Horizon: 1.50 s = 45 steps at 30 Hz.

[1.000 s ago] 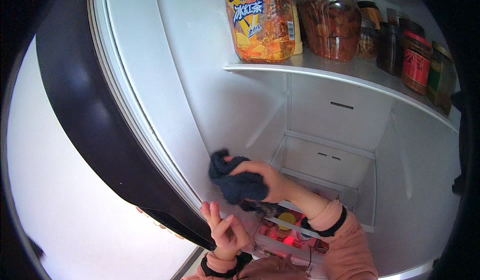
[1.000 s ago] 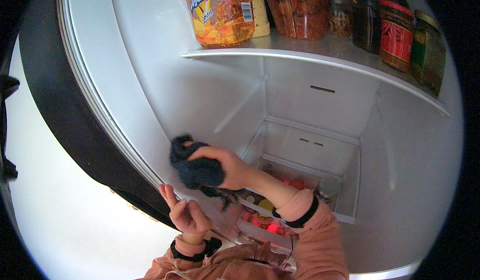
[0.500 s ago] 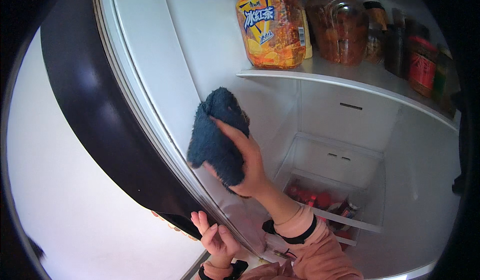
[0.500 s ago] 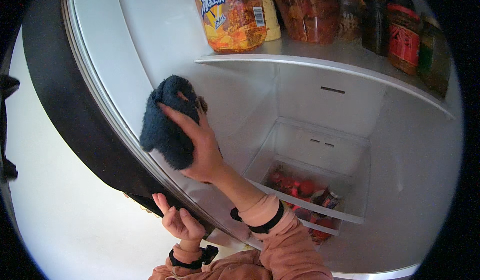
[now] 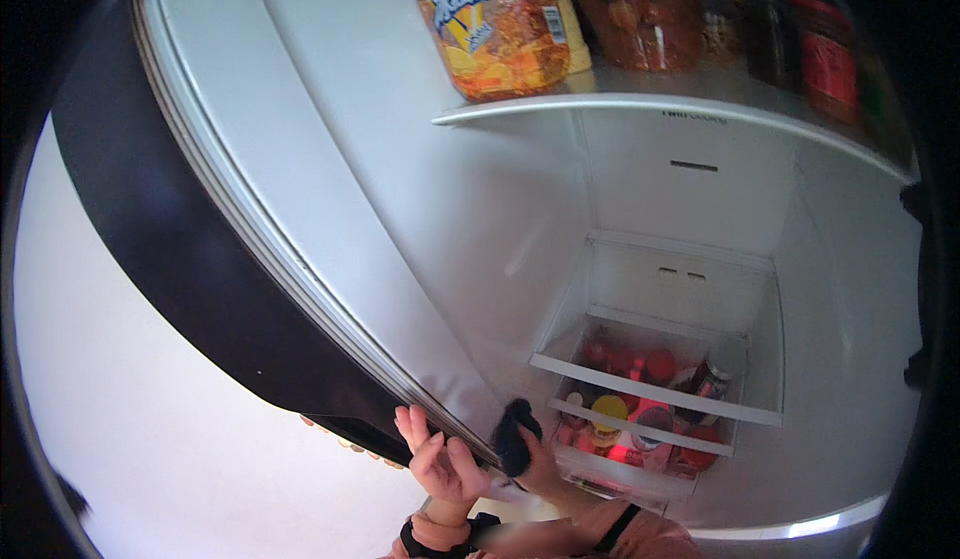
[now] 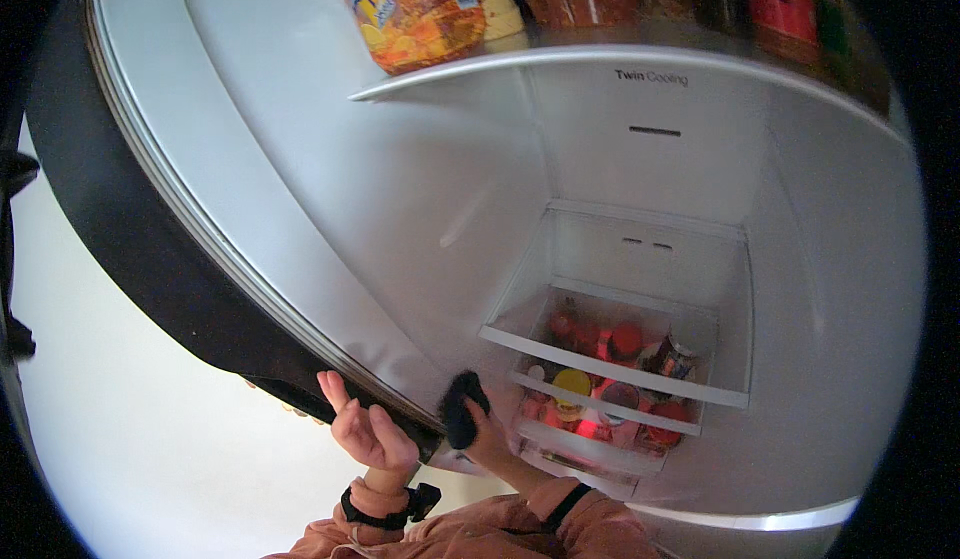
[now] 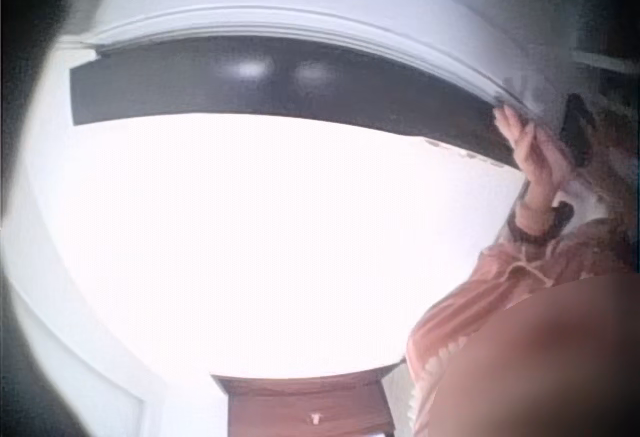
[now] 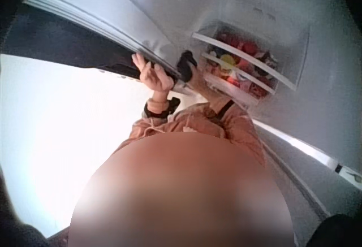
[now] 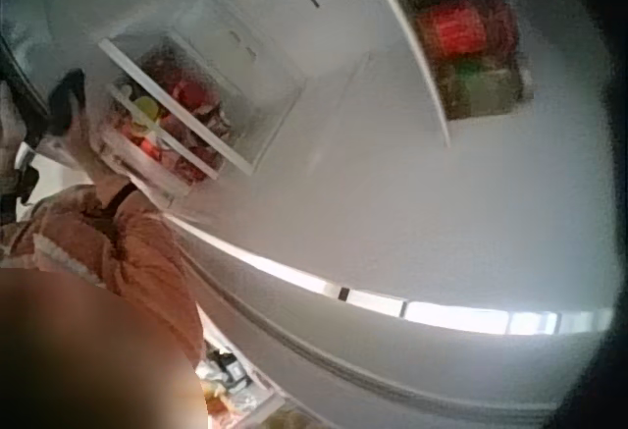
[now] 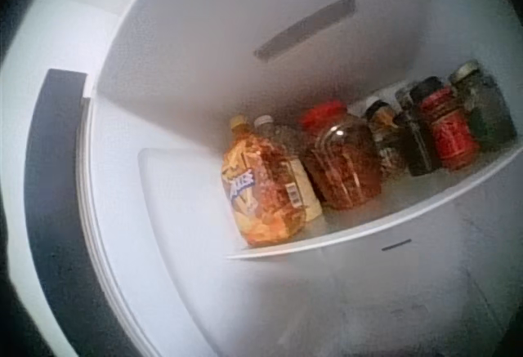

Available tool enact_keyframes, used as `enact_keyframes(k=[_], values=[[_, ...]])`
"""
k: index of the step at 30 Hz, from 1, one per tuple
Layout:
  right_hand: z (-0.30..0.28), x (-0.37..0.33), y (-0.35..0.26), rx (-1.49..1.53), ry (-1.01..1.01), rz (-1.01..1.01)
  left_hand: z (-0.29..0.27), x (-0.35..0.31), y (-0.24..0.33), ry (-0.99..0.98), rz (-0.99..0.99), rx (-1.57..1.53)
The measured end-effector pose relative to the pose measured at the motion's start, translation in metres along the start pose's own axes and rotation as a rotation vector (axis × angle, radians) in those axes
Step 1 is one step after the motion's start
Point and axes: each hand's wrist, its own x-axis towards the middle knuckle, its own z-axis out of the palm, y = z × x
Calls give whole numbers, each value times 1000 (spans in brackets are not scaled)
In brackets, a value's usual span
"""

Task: The person wipes the interior walls and shelves of an open refrigerator with a dark cloth. After cleaning, they pick up several jars and bottles from the shelves, briefly inspect them, and place them back in different positions.

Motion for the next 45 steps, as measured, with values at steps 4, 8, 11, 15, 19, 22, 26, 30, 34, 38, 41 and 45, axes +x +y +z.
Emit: enact_keyframes(k=[4, 8, 11, 15, 19, 22, 26, 30, 34, 38, 41, 45], values=[[-22, -38, 24, 43, -248, 400, -11, 5, -2, -41, -10, 21], [-45, 18, -67, 234, 37, 34, -19, 7, -5, -14, -63, 24], [-71, 97, -151, 271, 228, -275, -23, 2, -5, 5, -126, -32], [-53, 166, -207, 357, 390, -479, -33, -4, -4, -111, -63, 12], [-30, 124, -174, 505, 333, -157, -42, -9, -7, -213, -95, 19], [-3, 81, -125, 535, 374, -34, -44, -17, -12, -294, -39, 15], [42, 31, -50, 580, 484, 170, -53, -31, -25, -441, 70, -43], [78, -23, 38, 638, 570, 547, -69, -52, -30, -558, 57, -99], [116, -75, 128, 569, 634, 866, -82, -79, -34, -651, 49, -156], [155, -127, 205, 383, 548, 1141, -90, -108, -39, -775, 51, -173], [167, -186, 215, -49, 125, 1281, -99, -126, -41, -858, 16, -249], [147, -206, 180, -52, 330, 1336, -119, -133, -45, -845, -25, -243]])
